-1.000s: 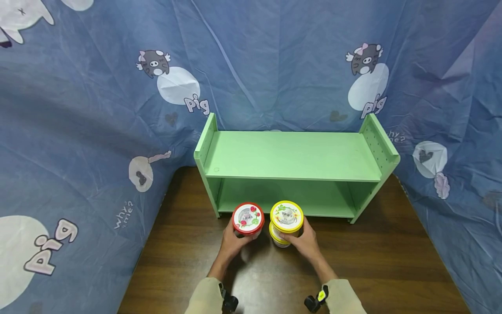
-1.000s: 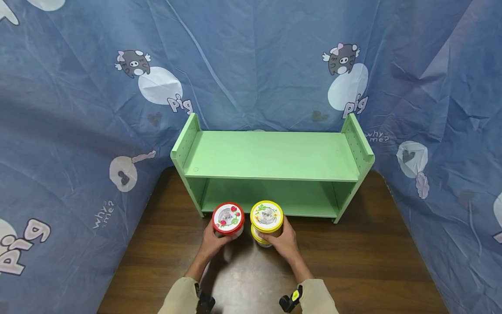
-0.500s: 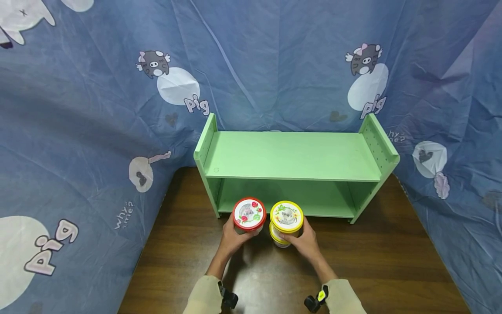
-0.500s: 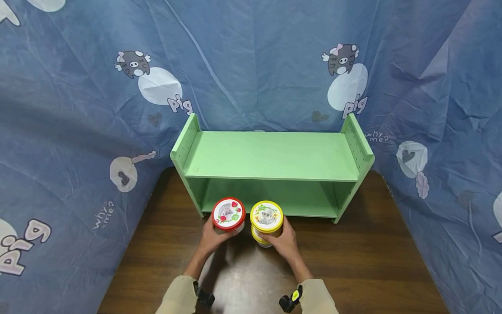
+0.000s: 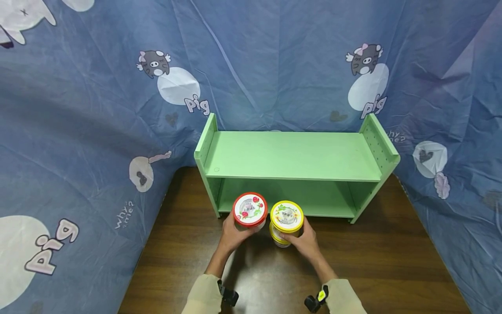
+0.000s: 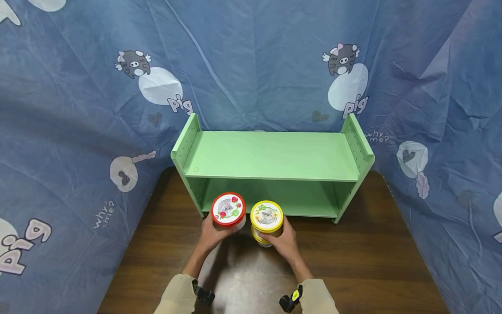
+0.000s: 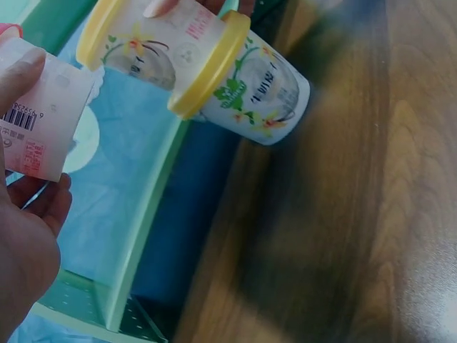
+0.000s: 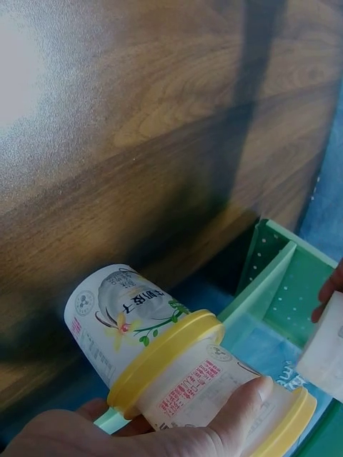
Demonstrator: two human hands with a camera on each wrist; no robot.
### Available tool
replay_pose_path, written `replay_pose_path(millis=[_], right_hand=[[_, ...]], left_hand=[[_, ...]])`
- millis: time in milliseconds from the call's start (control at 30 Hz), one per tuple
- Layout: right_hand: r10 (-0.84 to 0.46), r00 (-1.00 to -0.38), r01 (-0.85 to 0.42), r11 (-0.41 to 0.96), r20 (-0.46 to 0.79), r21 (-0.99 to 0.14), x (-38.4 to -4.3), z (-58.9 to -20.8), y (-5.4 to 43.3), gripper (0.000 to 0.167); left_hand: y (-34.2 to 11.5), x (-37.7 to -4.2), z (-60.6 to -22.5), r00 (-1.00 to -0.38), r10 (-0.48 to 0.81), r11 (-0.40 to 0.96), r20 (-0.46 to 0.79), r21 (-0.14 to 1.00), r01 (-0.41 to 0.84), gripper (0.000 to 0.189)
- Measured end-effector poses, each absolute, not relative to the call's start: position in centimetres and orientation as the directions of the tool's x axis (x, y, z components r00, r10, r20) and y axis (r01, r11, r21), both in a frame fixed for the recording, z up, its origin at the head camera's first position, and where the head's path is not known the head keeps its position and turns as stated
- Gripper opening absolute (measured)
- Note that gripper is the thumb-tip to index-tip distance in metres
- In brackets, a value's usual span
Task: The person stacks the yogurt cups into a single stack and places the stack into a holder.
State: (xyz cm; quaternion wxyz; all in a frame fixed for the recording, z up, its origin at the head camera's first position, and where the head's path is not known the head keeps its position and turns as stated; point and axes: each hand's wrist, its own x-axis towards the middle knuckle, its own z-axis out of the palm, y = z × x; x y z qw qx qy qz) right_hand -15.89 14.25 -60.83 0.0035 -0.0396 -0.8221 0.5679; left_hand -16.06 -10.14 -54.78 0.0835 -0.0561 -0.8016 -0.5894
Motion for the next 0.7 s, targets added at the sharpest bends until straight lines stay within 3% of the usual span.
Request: replay_pose_path(millis=[200, 700], right_hand=[[0.071, -0.997, 0.063, 0.341, -0.041, -0.938, -15.9, -60.8, 14.3, 0.089], [0.046, -0.997, 0.07, 0.324, -0.058, -0.943, -15.8, -60.9, 14.4, 0.09]], left_hand=[[-10.3, -17.0, -56.2, -0.97, 0.006, 0.288, 0.243, 0.929, 0.234, 0.092], [-9.8, -17.0, -55.0, -0.961, 0.055, 0.321, 0.27, 0.907, 0.273, 0.087]])
